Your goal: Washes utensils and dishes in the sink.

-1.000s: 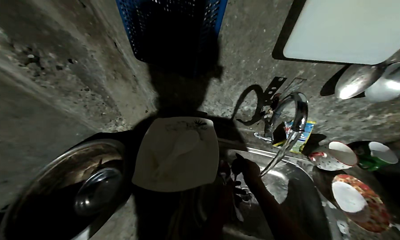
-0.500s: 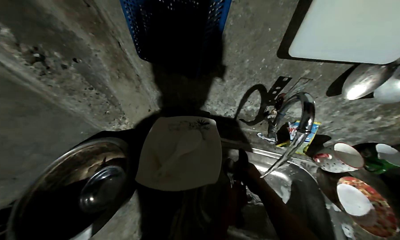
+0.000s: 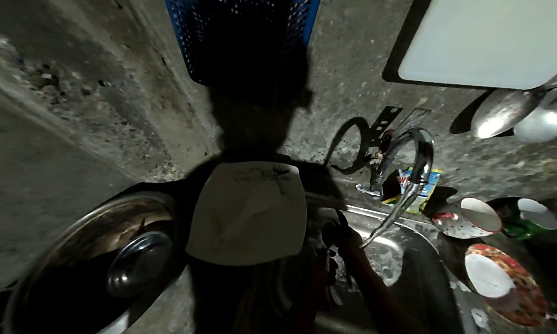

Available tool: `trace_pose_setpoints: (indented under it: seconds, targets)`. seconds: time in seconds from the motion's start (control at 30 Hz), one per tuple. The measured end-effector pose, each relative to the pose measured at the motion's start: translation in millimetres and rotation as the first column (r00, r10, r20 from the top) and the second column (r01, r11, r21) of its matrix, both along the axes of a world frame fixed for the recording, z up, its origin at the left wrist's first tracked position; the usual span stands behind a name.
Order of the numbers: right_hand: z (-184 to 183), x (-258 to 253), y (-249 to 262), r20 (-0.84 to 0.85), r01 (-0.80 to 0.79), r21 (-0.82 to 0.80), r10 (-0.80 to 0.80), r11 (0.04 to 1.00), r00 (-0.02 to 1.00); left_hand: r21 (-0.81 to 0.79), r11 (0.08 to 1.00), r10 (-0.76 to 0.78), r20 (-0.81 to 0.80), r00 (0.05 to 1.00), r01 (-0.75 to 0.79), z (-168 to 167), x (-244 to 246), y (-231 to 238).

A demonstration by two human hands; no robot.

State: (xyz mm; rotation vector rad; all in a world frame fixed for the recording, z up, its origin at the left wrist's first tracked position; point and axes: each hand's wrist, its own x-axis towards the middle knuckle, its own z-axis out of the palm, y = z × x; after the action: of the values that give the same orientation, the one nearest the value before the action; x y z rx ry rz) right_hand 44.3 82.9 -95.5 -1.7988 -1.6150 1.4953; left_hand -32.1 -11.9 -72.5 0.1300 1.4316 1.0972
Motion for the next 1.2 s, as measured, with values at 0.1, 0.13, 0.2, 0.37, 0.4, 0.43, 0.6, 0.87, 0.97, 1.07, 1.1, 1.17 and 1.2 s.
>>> trace_pose_setpoints:
  seconds: [0.1, 0.13, 0.2, 0.37, 0.4, 0.43, 0.6, 0.87, 0.97, 1.07, 1.1, 1.17, 1.2]
  targets:
    - [-8.1, 6.0, -5.9, -0.131, -0.030, -0.065, 0.021, 0.997, 0.991, -0.066, 0.998, 0.002, 0.028, 1.000, 0.000, -4.4, 1.1, 1.2]
    - [-9.0, 5.8, 0.1, -0.038, -0.094, -0.017, 0.093, 0.995, 0.995, -0.077, 0.997, -0.015, 0.044, 0.999, 0.018, -3.0, 4.0, 0.7]
    - [-7.0, 1.9, 10.3, 0.180, -0.167, 0.039, 0.157, 0.985, 0.971, -0.066, 0.997, -0.039, 0.083, 0.996, 0.045, -2.4, 10.1, 0.1]
    - [-6.8, -0.3, -3.5, -0.128, -0.069, 0.001, 0.069, 0.998, 0.989, -0.100, 0.993, -0.053, 0.021, 0.998, 0.055, -11.6, 8.5, 5.5]
    - [-5.3, -0.2, 3.4, -0.087, -0.147, 0.017, 0.148, 0.989, 0.985, -0.104, 0.993, -0.050, 0.036, 0.998, 0.053, -10.5, 7.7, 4.6]
    - [-2.5, -2.4, 11.0, 0.046, -0.219, 0.029, 0.218, 0.975, 0.975, -0.105, 0.993, -0.050, 0.057, 0.997, 0.056, -5.6, 7.5, 1.5]
    - [-2.3, -10.7, 8.4, -0.050, -0.067, 0.018, 0.068, 0.998, 0.996, -0.091, 0.994, -0.053, 0.017, 0.998, 0.054, -2.1, 8.6, -2.8]
    - [-0.9, -1.0, 28.1, -0.185, -0.013, -0.091, -0.004, 0.996, 0.983, -0.006, 0.993, -0.114, 0.101, 0.988, 0.115, -14.1, -1.3, -5.9]
    - [18.8, -4.4, 25.4, 0.061, -0.249, -0.159, 0.261, 0.955, 0.963, 0.029, 0.978, -0.209, 0.094, 0.973, 0.207, -13.8, -0.3, -4.5]
    - [14.8, -7.5, 20.8, 0.237, -0.268, -0.129, 0.292, 0.955, 0.927, 0.010, 0.979, -0.203, 0.065, 0.977, 0.203, -11.2, -2.2, 0.1]
    - [12.0, -7.4, 18.9, 0.236, -0.223, -0.103, 0.241, 0.969, 0.941, 0.002, 0.982, -0.189, 0.054, 0.981, 0.189, -10.5, -3.8, 1.3]
    - [9.3, -5.1, 11.7, 0.176, -0.121, -0.030, 0.124, 0.992, 0.976, -0.003, 0.988, -0.153, 0.032, 0.988, 0.153, -14.4, -3.9, 3.5]
    - [9.5, -3.0, 7.9, 0.142, -0.079, -0.001, 0.078, 0.997, 0.987, 0.008, 0.992, -0.129, 0.031, 0.991, 0.129, -15.1, -3.0, 3.4]
